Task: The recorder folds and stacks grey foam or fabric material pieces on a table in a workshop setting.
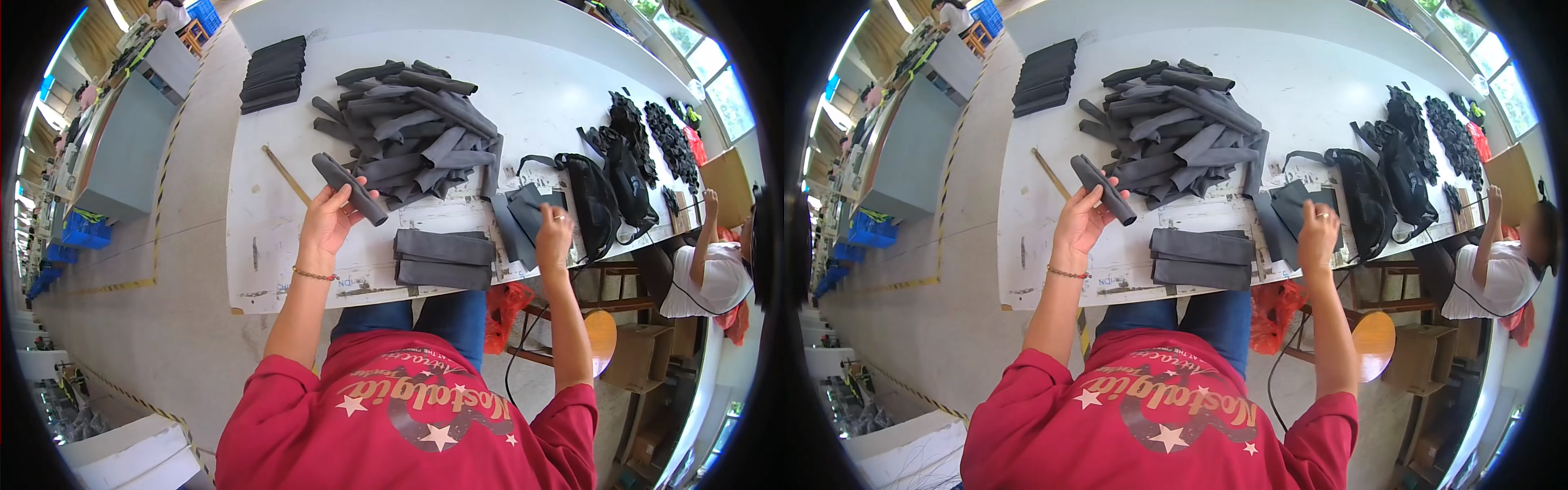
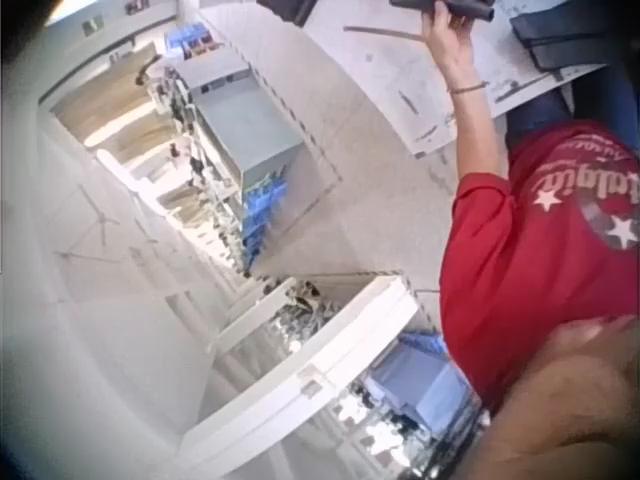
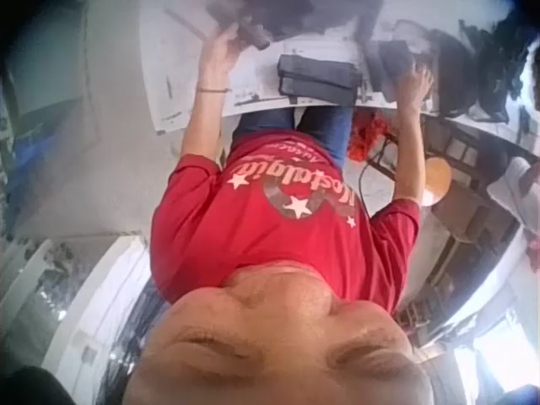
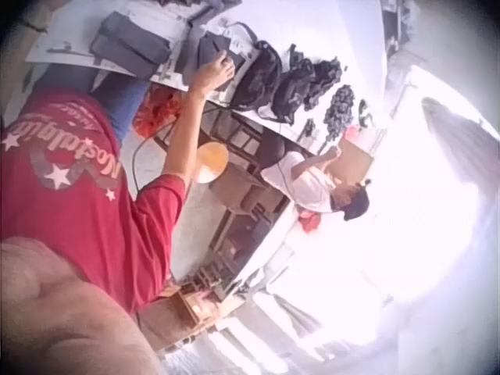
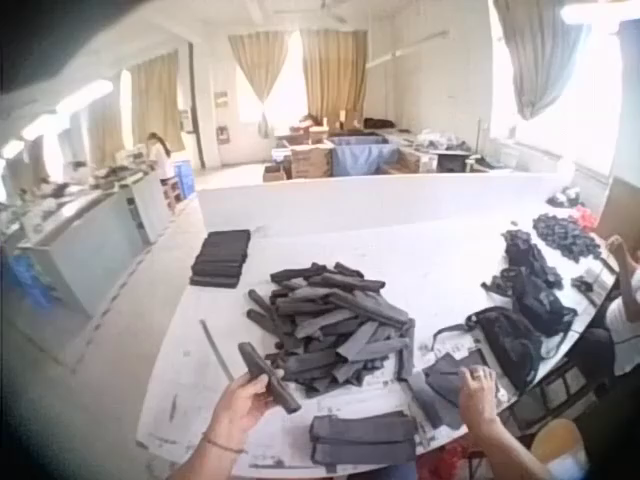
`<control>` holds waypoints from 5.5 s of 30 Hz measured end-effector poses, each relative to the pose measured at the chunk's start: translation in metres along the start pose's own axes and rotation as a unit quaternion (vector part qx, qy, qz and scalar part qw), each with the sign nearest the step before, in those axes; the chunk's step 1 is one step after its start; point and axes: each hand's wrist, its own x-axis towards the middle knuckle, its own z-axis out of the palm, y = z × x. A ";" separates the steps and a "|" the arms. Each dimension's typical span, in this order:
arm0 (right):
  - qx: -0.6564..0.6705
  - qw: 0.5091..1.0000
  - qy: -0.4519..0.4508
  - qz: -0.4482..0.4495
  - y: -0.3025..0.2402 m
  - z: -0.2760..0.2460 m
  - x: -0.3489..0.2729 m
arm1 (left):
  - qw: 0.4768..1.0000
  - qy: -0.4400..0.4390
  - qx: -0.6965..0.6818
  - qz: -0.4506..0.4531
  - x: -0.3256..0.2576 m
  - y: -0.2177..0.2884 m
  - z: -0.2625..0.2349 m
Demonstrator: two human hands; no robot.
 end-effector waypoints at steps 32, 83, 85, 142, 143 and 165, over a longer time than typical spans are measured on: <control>0.348 0.925 0.117 -0.098 -0.173 -0.134 0.019 | 0.993 -0.064 -0.080 -0.052 -0.022 -0.023 0.089; 0.411 0.886 0.054 -0.210 -0.177 -0.145 0.040 | 0.969 -0.115 -0.170 0.140 -0.047 -0.026 0.141; 0.414 0.884 0.054 -0.210 -0.179 -0.143 0.038 | 0.963 -0.120 -0.197 0.140 -0.050 -0.030 0.143; 0.737 0.655 -0.018 0.164 -0.173 -0.136 0.004 | 0.968 -0.106 -0.166 0.157 -0.044 -0.028 0.087; 0.737 0.654 -0.022 0.166 -0.170 -0.136 0.007 | 0.967 -0.113 -0.162 0.160 -0.042 -0.029 0.085; 0.286 0.939 -0.041 0.186 -0.074 -0.068 -0.054 | 0.741 0.070 0.503 0.439 0.005 -0.026 0.062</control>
